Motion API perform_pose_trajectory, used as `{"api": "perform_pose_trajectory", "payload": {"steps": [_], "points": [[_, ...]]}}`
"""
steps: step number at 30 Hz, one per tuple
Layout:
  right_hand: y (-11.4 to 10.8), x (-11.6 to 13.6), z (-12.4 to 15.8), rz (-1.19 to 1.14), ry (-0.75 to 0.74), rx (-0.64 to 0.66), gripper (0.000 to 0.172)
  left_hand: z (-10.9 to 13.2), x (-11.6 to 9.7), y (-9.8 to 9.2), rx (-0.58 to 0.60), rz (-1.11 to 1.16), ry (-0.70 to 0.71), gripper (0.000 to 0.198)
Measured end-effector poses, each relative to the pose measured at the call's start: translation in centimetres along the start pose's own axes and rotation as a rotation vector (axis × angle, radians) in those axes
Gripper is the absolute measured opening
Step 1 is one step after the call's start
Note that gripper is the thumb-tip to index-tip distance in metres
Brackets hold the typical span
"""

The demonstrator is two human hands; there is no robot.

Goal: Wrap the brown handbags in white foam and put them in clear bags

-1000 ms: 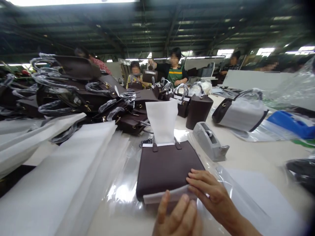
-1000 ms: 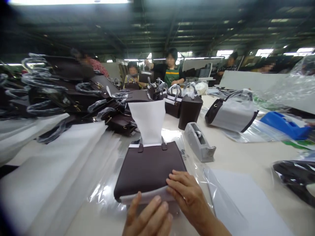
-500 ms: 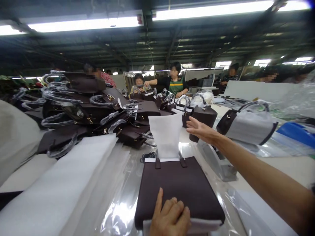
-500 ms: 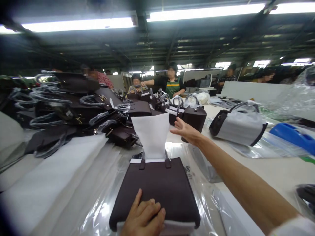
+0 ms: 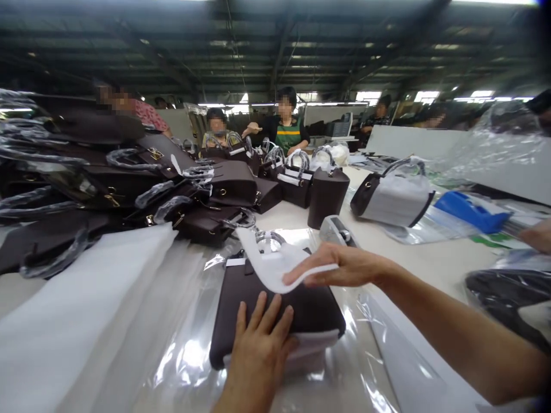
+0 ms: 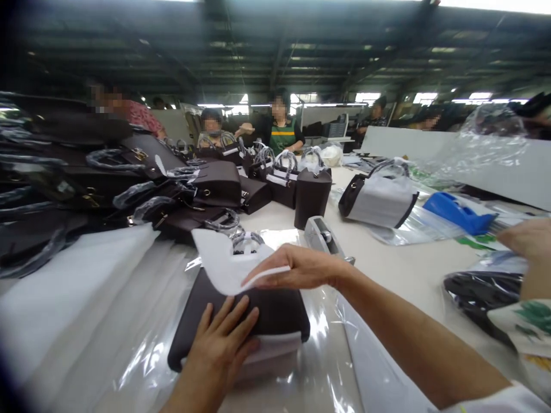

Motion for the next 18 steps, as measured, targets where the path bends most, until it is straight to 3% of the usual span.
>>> {"api": "perform_pose_trajectory", "payload": {"steps": [3, 9, 13, 18], "points": [[2.2, 0.4, 2.0, 0.075, -0.061, -0.057, 0.030, 0.1, -0.2, -0.3, -0.012, 0.030, -0.081, 0.037], [6.3, 0.5, 4.1, 0.418, -0.131, -0.178, 0.034, 0.4, -0.7, -0.4, -0.013, 0.013, -0.091, 0.035], [8.5, -0.4, 4.6, 0.620, -0.106, -0.264, 0.031, 0.2, -0.4, -0.3, -0.045, -0.011, -0.060, 0.035], [9.7, -1.7, 4.8, 0.833, -0.158, -0.375, 0.023, 0.6, 0.6, -0.4, -0.121, -0.086, 0.102, 0.036]]}}
Point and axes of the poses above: each hand's wrist, its own z-axis away from the middle knuckle, its own y-axis out of the palm, x = y × z, the point moved 7 cm from there along -z, towards the middle knuckle, and after that the axes turned 3 degrees about x, right-handed, at the moved point
